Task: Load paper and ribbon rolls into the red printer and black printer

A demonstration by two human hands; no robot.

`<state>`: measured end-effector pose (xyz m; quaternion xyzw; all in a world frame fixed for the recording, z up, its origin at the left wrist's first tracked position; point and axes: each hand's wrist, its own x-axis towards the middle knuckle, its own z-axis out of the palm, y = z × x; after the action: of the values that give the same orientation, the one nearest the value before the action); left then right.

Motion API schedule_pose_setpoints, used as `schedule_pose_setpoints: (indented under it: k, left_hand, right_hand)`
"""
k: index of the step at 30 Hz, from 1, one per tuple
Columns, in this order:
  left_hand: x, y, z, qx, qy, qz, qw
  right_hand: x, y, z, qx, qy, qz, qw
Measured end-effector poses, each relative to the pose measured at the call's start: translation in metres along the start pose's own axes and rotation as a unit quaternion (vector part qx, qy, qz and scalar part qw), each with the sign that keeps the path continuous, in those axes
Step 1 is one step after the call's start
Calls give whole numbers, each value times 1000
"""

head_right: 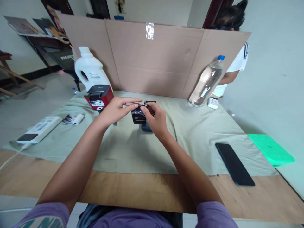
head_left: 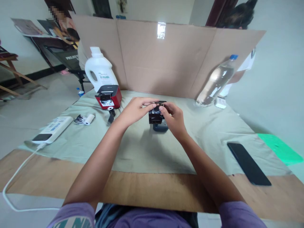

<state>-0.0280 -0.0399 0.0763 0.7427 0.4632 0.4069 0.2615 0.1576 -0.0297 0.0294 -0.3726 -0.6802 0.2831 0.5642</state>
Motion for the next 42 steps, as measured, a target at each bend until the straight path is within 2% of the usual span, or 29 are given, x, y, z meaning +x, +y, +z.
schedule_pose_setpoints:
  k: [2, 6, 10, 13, 16, 19, 21, 23, 25, 27, 29, 32, 36, 40, 42]
  left_hand:
    - [2, -5, 1, -27, -1, -9, 1000]
    - [4, -15, -2, -94, -50, -9, 994]
    - [2, -16, -3, -92, -80, -10, 992]
    - [0, -16, 0, -64, -78, -4, 995]
    - [-6, -20, -7, -47, -46, -13, 998]
    - [-21, -38, -34, -44, 52, -41, 997]
    - [-37, -60, -61, -54, 167, -57, 983]
    - [-57, -89, -87, -86, 298, -67, 948]
    - [-76, -120, -106, -133, 400, -89, 902]
    - [-91, -146, -117, -179, 465, -118, 859]
    - [-100, -165, -120, -218, 501, -144, 825]
    - [-104, -177, -119, -248, 506, -156, 811]
    - [-102, -173, -116, -244, 471, -127, 838]
    - [-101, -154, -109, -240, 414, -105, 872]
    - [-101, -141, -103, -249, 378, -105, 886]
  right_hand:
    - [-1, -1, 0, -10, 3, -8, 1000]
    - [-2, -5, 0, -29, 0, -32, 999]
    - [-3, -7, 2, -47, -9, -40, 998]
    - [-4, -6, 5, -52, -15, -25, 998]
    - [-5, -6, 8, -44, -31, 0, 999]
    - [-5, -4, 10, -38, -30, 9, 999]
    - [-5, -2, 11, -35, -26, 11, 999]
    - [-5, 2, 12, -32, -25, 14, 999]
    - [-6, 7, 13, -35, -29, 18, 999]
    - [-8, 12, 15, -38, -36, 23, 998]
    - [-10, 18, 17, -41, -43, 29, 998]
    - [-17, 25, 21, -53, -55, 31, 997]
    - [-24, 24, 39, -73, -121, 1, 990]
    - [-14, 6, 84, -70, -246, -82, 963]
    - [-2, -2, 113, -72, -281, -121, 949]
